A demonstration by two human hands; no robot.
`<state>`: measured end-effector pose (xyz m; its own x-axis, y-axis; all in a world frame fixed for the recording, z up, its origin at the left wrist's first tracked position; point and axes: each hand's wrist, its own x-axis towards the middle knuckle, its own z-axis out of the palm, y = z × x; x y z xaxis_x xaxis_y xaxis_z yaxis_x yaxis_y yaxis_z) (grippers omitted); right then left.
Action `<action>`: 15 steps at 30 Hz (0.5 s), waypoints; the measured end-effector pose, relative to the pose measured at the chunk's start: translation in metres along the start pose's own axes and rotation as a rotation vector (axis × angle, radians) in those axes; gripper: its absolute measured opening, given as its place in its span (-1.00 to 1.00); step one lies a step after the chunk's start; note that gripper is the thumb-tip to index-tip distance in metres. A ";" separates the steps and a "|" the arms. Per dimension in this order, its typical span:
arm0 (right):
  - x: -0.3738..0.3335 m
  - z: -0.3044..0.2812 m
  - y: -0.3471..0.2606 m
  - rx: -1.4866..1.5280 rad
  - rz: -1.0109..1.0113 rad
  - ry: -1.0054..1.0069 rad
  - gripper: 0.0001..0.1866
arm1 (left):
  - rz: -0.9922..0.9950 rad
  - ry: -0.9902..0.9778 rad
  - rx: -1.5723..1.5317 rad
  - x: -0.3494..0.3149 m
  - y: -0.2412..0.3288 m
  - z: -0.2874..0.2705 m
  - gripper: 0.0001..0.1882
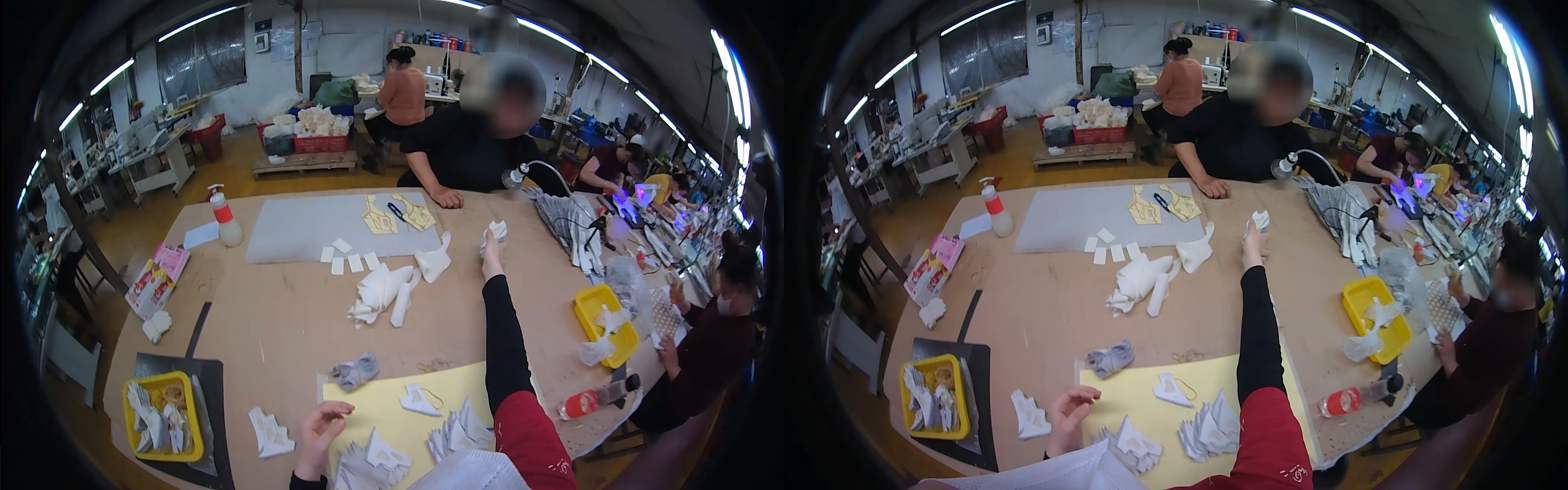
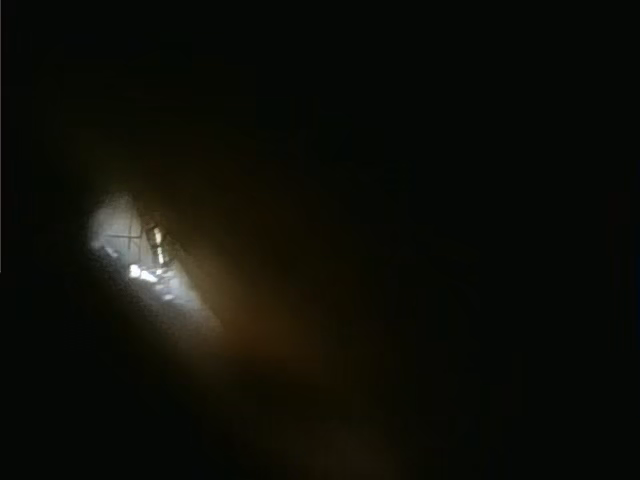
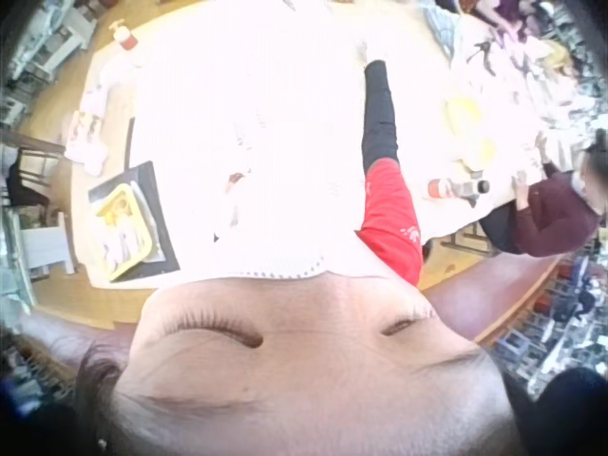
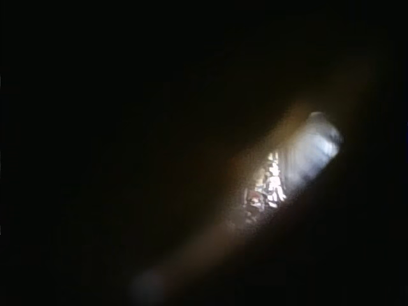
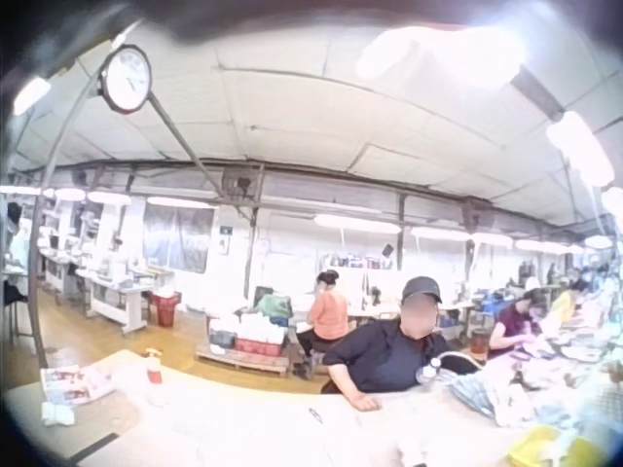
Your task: The person repeatedly picks up small white fabric pieces from a table, folds them by hand, and stacks them into a growing pile. The person occasionally reorganizes the stack and places some folded pieces into a yellow tray. Other workers are visible in the background performing similar tasks.
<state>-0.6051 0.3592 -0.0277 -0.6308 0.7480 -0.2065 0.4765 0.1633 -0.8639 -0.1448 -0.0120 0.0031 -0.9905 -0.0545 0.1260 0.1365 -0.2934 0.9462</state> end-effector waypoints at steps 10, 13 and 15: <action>0.048 0.006 0.014 -0.347 -0.325 0.315 -0.14 | -0.060 -0.222 0.061 -0.020 -0.115 -0.087 -0.71; 0.046 -0.003 0.025 -0.097 -0.531 0.456 -0.28 | 0.040 -0.237 -0.094 -0.015 -0.124 -0.076 -0.71; 0.042 -0.009 0.029 0.039 -0.618 0.529 -0.36 | -0.057 -0.175 -0.070 -0.021 -0.096 -0.061 -0.72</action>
<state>-0.6123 0.4009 -0.0569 -0.3949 0.7366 0.5491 0.1087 0.6310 -0.7681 -0.1365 -0.0406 -0.1080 -0.9833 0.1287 0.1286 0.0749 -0.3575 0.9309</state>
